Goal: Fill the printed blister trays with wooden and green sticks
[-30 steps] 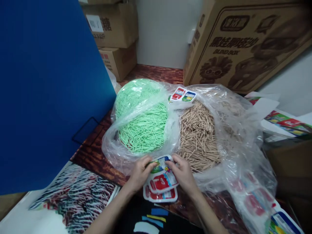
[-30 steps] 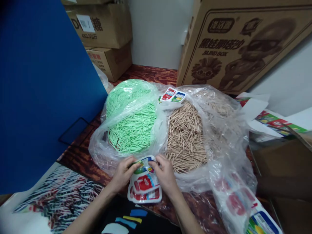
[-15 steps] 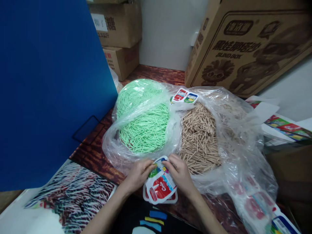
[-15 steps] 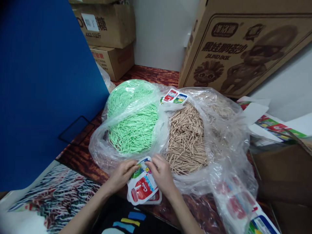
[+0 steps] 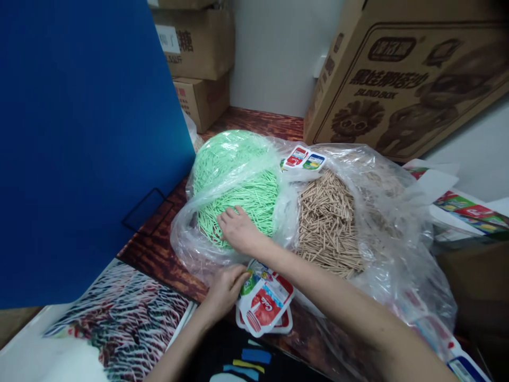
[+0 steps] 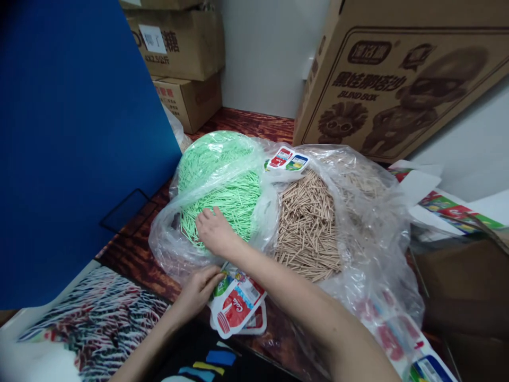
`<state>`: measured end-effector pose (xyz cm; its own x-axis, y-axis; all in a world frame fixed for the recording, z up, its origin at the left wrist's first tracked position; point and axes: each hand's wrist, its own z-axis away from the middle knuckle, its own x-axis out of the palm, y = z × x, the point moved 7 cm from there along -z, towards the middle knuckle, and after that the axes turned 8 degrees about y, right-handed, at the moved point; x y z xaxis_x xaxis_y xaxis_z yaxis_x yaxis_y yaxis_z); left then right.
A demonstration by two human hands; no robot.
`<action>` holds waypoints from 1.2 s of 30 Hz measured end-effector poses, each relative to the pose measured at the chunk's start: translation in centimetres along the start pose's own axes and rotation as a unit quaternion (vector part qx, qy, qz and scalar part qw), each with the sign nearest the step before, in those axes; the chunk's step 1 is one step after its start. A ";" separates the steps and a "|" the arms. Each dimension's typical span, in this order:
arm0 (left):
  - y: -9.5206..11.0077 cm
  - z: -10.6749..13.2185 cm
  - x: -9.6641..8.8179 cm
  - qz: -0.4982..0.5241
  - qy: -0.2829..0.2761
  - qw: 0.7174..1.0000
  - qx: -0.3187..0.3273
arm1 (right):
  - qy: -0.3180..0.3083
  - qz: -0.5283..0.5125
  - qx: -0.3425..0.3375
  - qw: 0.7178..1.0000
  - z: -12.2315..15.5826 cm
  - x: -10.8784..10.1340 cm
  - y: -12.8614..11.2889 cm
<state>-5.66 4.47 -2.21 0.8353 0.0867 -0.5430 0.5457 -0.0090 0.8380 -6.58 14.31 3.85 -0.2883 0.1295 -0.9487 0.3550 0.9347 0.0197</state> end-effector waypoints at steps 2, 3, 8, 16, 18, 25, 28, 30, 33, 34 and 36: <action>-0.1 0.1 -0.1 0.001 0.000 1.000 -0.006 | -0.011 0.067 -0.008 0.998 -0.5 1.5 -0.5; -0.2 0.2 -0.1 0.002 0.000 1.000 -0.009 | -0.018 0.093 -0.003 0.995 -0.6 2.1 -0.4; -0.7 0.1 -0.9 0.013 0.000 1.000 -0.025 | -0.066 0.131 0.029 0.989 -0.3 4.2 0.7; -1.1 -0.2 -1.4 0.016 -0.021 0.999 -0.032 | -0.054 0.047 0.018 0.997 -0.1 4.8 0.4; -0.5 0.0 -1.1 0.020 -0.044 0.999 -0.024 | -0.043 0.068 0.000 0.997 -0.1 4.1 0.7; 4.8 1.5 3.1 -0.058 -0.112 0.981 0.144 | -0.041 0.107 -0.004 0.993 -0.3 3.2 2.0; 7.3 2.8 6.8 -0.094 -0.153 0.939 0.294 | -0.045 0.088 -0.008 0.995 -0.5 3.6 1.9; 7.7 3.5 8.9 -0.115 -0.174 0.912 0.353 | -0.047 0.072 -0.004 0.996 -0.6 3.8 2.0; 6.8 3.7 10.2 -0.132 -0.173 0.910 0.353 | -0.044 0.068 0.024 0.996 -0.6 3.2 2.8; 6.3 3.6 10.1 -0.133 -0.166 0.915 0.343 | -0.043 0.066 0.040 0.996 -0.5 2.8 3.2; 5.4 3.4 9.3 -0.130 -0.151 0.925 0.322 | -0.042 0.056 0.083 0.994 -0.3 1.7 4.3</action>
<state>5.30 1.87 -2.91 0.5970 -0.1126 -0.7943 0.5766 -0.6281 0.5224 -5.82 18.62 2.40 -0.1657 0.1942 -0.9669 0.5239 0.8479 0.0805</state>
